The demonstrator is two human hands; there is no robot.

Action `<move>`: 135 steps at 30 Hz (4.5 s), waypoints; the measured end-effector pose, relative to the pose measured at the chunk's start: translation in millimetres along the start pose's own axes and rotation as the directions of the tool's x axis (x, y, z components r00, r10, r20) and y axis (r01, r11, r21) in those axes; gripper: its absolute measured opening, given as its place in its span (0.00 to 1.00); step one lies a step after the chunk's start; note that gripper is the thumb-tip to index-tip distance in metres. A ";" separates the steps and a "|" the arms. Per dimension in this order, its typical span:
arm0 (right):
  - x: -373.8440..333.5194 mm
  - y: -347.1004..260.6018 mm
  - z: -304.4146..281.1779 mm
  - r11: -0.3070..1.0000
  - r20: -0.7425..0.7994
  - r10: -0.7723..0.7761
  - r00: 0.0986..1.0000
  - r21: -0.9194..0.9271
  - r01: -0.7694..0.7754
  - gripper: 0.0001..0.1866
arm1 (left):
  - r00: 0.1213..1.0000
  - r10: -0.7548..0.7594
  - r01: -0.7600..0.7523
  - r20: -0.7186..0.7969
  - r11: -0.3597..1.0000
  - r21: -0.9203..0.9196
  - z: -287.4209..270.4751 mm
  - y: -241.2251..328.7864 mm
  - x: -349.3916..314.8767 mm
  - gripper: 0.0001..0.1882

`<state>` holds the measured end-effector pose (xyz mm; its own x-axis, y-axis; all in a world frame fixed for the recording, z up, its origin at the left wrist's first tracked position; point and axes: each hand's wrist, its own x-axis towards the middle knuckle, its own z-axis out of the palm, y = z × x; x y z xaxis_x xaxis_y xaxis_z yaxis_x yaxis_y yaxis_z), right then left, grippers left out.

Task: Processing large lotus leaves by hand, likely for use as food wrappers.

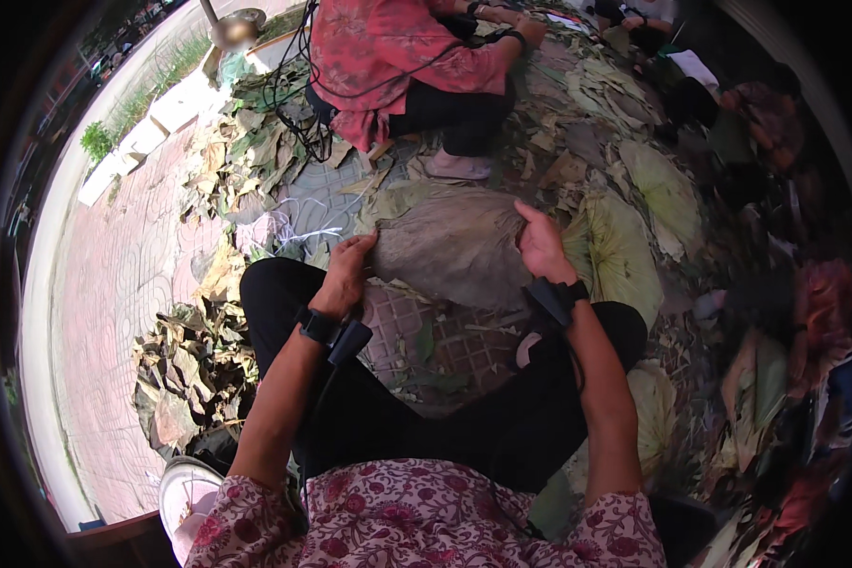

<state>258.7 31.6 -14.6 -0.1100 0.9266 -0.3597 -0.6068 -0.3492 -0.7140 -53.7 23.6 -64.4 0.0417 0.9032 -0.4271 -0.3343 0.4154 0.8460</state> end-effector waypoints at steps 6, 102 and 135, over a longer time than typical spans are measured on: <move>8.9 1.2 -2.8 0.996 -0.092 -0.058 0.994 -0.069 0.052 0.17 | 0.988 0.087 -0.071 -0.129 0.990 0.120 7.1 -6.9 3.5 0.17; -10.9 47.5 30.3 0.252 0.595 0.023 0.803 -0.781 0.571 0.09 | 0.842 0.400 -0.539 0.362 0.607 0.584 60.0 8.4 -48.0 0.16; -26.5 -13.7 -26.7 0.369 0.089 -0.369 0.925 -0.900 0.234 0.22 | 0.971 0.178 -0.207 0.160 0.960 0.189 48.4 11.1 -24.5 0.15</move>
<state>291.0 8.2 -11.3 0.0520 0.9985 -0.0161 0.4585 -0.0382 -0.8879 -12.8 11.3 -29.2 0.1316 0.9680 -0.2134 -0.1513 0.2324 0.9608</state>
